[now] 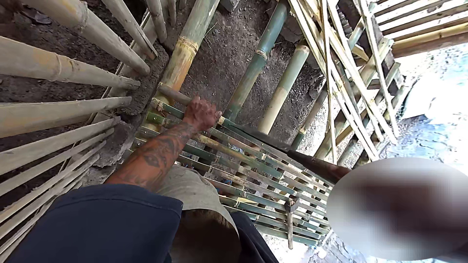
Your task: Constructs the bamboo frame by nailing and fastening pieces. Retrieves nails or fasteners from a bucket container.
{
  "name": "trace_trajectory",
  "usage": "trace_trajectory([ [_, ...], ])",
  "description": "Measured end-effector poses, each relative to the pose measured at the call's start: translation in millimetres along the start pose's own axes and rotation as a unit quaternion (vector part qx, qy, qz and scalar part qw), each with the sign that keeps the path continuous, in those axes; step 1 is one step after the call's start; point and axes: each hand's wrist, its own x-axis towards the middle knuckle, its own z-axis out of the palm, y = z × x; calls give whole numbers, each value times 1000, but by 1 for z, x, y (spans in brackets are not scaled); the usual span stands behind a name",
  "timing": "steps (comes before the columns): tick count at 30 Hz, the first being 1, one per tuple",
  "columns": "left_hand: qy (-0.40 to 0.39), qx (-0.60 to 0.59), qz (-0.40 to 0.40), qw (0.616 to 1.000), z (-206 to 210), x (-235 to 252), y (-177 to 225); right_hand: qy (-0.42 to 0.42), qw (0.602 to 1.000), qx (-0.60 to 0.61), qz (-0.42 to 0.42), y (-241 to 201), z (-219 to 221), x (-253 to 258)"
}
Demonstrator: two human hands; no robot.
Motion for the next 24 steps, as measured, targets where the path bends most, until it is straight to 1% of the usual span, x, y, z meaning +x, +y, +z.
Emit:
trace_trajectory([
  [1,-1,4,-2,1000,-1,0,-1,-1,990,116,75,-5,-4,3],
  [2,0,4,-2,1000,-1,0,-3,-10,955,244,166,-10,-11,7],
  [3,5,2,2,1000,1,0,-2,-7,908,347,233,-12,-16,10],
  [4,6,0,5,1000,2,-1,0,-8,888,382,257,-11,-20,12],
  [5,4,-1,6,1000,2,-1,1,-13,914,337,226,-7,-21,13],
  [6,4,0,3,1000,0,1,-1,-24,962,225,154,-6,-22,13],
  [7,4,-1,0,1000,-1,2,-3,-22,992,101,67,-7,-17,13],
  [8,4,-4,0,1000,0,0,-3,-21,1000,-11,0,-9,-10,10],
  [9,3,-8,1,1000,1,-1,-2,-26,996,-79,-29,-9,-4,6],
  [10,2,-12,2,1000,1,-1,-1,-18,995,-96,-33,-8,1,2],
  [11,2,-11,3,1000,-1,-1,-1,1,998,-56,-14,-4,4,0],
  [12,-1,-11,3,1000,-2,0,-1,9,998,45,44,-5,1,1],
  [13,-5,-9,1,1000,-4,0,-2,-1,974,184,131,-8,-7,5],
  [14,-8,-6,-2,1000,-4,0,-2,-2,927,310,209,-10,-14,11],
  [15,-7,-6,-2,1000,-2,-1,-2,-5,899,365,243,-9,-18,13],
  [16,-6,-7,0,1000,-1,-2,0,-11,917,331,221,-5,-20,14],
  [17,-1,-3,1,1000,-1,-1,-1,-16,965,215,147,-2,-20,14],
  [18,3,-1,2,1000,-2,1,-3,-9,995,82,50,-1,-17,15],
  [19,3,-1,2,1000,-2,0,-3,-5,999,-29,-22,-2,-12,14],
  [20,3,0,2,1000,-1,-1,-2,-10,995,-89,-51,-4,-9,11],
  [21,5,-1,4,1000,-1,-2,-2,-5,994,-96,-53,-2,-6,9],
  [22,5,-1,4,1000,-2,-1,-1,10,998,-46,-29,1,-4,8],
  [23,1,-1,3,1000,-3,-1,0,17,997,63,36,3,-6,8],
  [24,-4,-2,0,1000,-4,0,0,6,970,207,127,5,-10,9],
])
